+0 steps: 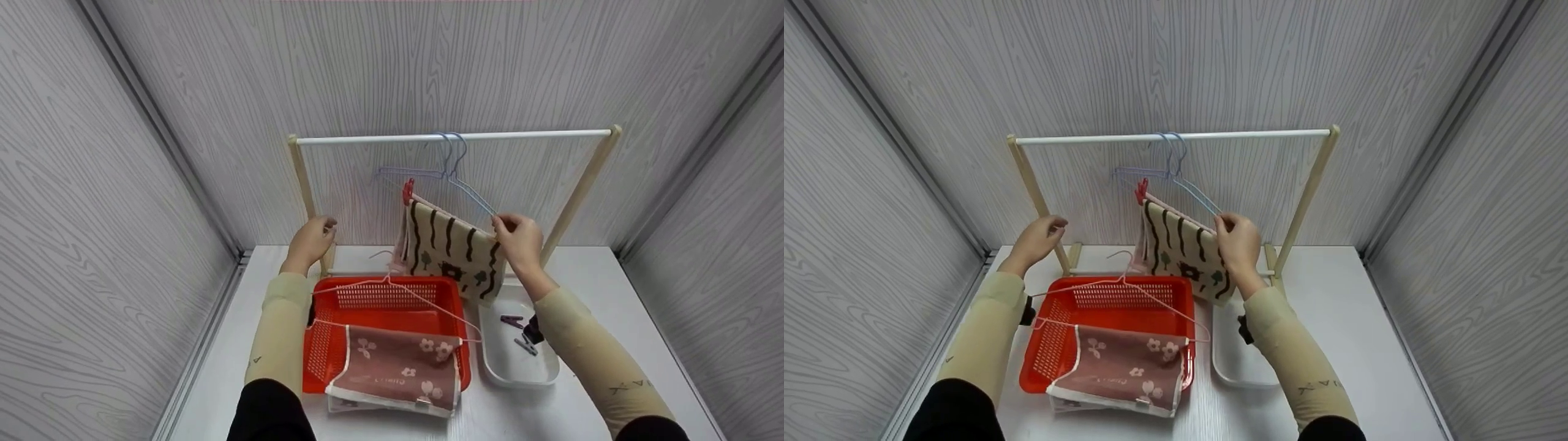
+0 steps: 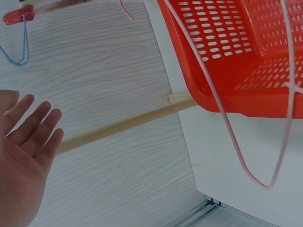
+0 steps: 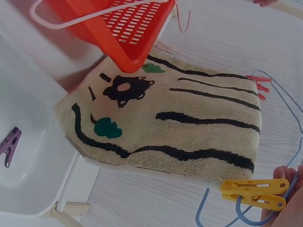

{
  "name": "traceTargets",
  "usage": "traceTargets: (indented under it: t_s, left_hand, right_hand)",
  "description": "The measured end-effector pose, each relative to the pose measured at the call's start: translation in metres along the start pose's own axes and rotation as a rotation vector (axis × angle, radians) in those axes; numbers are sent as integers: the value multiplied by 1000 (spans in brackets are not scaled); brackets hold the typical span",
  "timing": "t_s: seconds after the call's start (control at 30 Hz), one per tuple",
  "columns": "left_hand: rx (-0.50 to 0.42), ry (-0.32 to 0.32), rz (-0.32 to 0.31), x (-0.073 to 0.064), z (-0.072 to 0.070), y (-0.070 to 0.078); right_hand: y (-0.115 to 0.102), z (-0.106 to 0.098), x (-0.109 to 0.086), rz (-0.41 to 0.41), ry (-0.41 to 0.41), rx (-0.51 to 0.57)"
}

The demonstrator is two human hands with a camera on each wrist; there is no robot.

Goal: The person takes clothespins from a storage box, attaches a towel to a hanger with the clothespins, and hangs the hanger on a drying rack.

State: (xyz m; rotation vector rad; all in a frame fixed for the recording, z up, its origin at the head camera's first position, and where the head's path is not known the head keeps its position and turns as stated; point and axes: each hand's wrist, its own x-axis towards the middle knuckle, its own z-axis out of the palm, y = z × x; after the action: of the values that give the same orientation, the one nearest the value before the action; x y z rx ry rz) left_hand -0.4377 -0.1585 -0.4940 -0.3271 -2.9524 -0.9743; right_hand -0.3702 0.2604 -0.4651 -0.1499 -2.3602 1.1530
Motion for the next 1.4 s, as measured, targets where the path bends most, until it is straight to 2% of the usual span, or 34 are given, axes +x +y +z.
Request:
traceTargets:
  t_s: [0.13, 0.37, 0.57, 0.73, 1.13, 1.27, 1.4]
  left_hand:
    - [-11, -12, -24, -11, 0, -14]
    - [13, -50, -71, -34, -1, -43]
    - [46, -63, -78, -51, -7, -64]
    - [38, -84, -107, -65, -12, -78]
    - [-43, -210, -161, -98, -14, -101]
    - [-65, -248, -199, -107, -12, -104]
    - [-96, -281, -203, -116, -7, -106]
  right_hand:
    - [6, -5, -2, -8, -9, -19]
    - [18, -16, -9, -1, -78, -21]
    - [28, -27, -13, 5, -83, -14]
    - [39, -35, -18, 26, -95, -16]
    - [60, -47, -35, 40, -93, 18]
    - [67, -50, -41, 53, -122, 7]
    - [75, -54, -49, 78, -169, -22]
